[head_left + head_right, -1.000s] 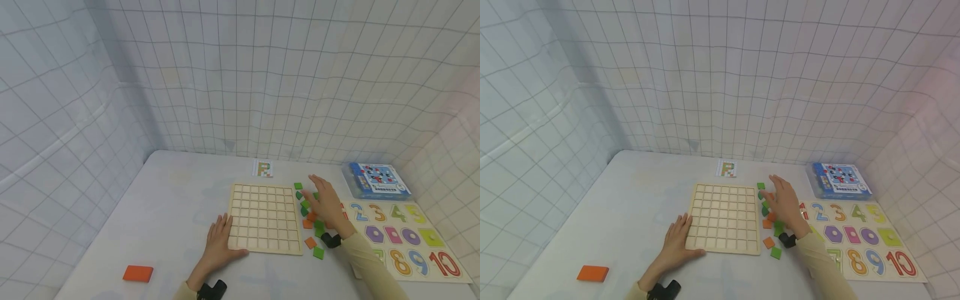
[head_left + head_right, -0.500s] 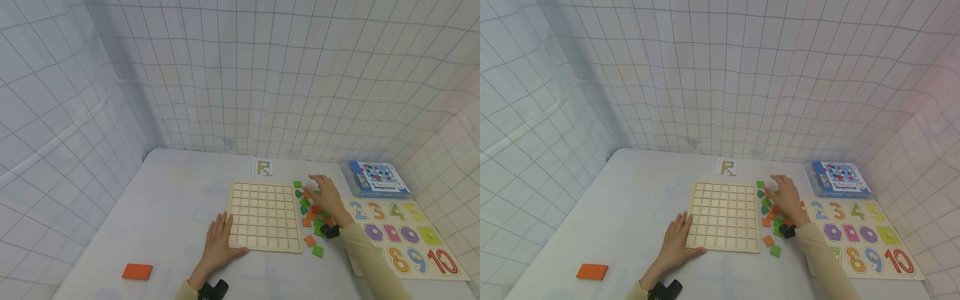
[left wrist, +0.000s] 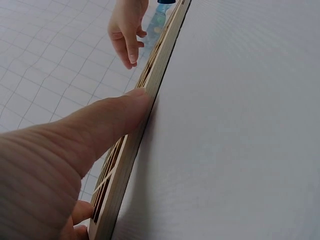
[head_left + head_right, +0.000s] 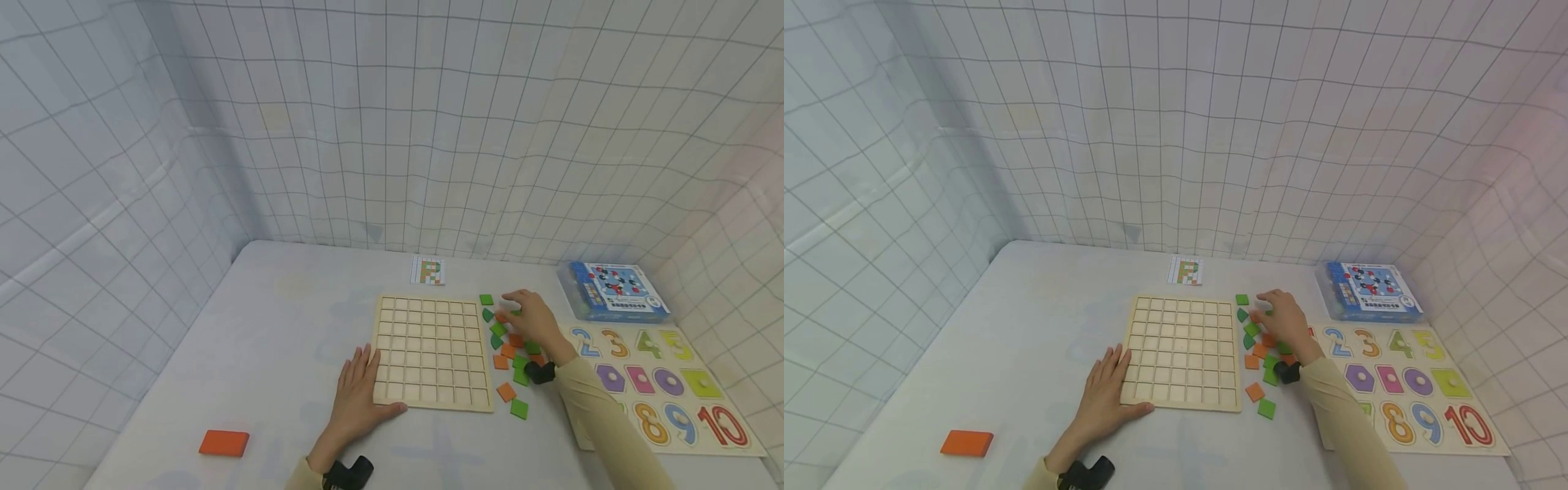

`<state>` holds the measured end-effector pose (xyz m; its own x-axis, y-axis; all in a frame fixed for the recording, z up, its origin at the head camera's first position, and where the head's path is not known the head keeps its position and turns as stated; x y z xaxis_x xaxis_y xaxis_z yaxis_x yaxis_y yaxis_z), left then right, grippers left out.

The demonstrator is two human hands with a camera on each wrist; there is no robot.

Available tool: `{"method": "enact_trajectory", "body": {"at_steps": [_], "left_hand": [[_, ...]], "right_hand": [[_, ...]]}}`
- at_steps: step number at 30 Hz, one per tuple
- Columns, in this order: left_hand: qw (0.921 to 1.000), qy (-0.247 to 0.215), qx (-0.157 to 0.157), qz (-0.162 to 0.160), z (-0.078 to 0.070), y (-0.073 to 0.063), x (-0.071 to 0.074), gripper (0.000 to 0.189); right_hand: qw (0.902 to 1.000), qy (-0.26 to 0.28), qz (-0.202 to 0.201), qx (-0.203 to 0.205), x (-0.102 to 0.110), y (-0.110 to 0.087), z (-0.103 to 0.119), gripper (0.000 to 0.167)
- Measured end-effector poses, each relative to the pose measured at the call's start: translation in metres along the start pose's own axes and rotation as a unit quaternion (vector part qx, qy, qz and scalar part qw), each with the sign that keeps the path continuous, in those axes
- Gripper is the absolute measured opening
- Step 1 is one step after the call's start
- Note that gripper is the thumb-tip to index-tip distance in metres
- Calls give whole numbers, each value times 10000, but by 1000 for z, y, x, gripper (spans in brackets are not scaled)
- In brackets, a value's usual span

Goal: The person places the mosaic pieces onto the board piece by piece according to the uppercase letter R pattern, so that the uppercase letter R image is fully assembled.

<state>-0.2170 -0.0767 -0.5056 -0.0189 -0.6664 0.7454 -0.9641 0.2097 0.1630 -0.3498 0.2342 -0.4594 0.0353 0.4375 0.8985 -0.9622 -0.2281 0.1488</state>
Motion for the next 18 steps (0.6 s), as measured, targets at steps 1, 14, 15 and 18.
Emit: {"method": "enact_trajectory", "body": {"at_steps": [1,14,15,18], "left_hand": [[10000,6,-1,2,0,0,0,106],[10000,-11,47,17,-1,0,0,106],[10000,-3,47,14,-1,0,0,106],[10000,-1,51,9,0,0,0,107]], "right_hand": [[10000,-4,36,-9,-1,0,0,42],[9991,-50,373,175,-8,1,0,36],[9990,-59,383,206,-8,1,1,35],[9986,-75,417,321,-8,0,4,33]]}}
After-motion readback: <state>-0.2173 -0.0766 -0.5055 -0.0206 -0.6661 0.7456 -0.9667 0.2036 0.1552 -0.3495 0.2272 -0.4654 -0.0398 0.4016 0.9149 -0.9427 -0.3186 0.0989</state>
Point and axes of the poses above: each hand's wrist, its own y-axis towards the middle knuckle, its own x-axis out of the back of the hand, z = x × y, the point moved 10 cm from there along y, towards the middle knuckle, and after that the axes turned 3 degrees about -y, right-handed, at the moved point
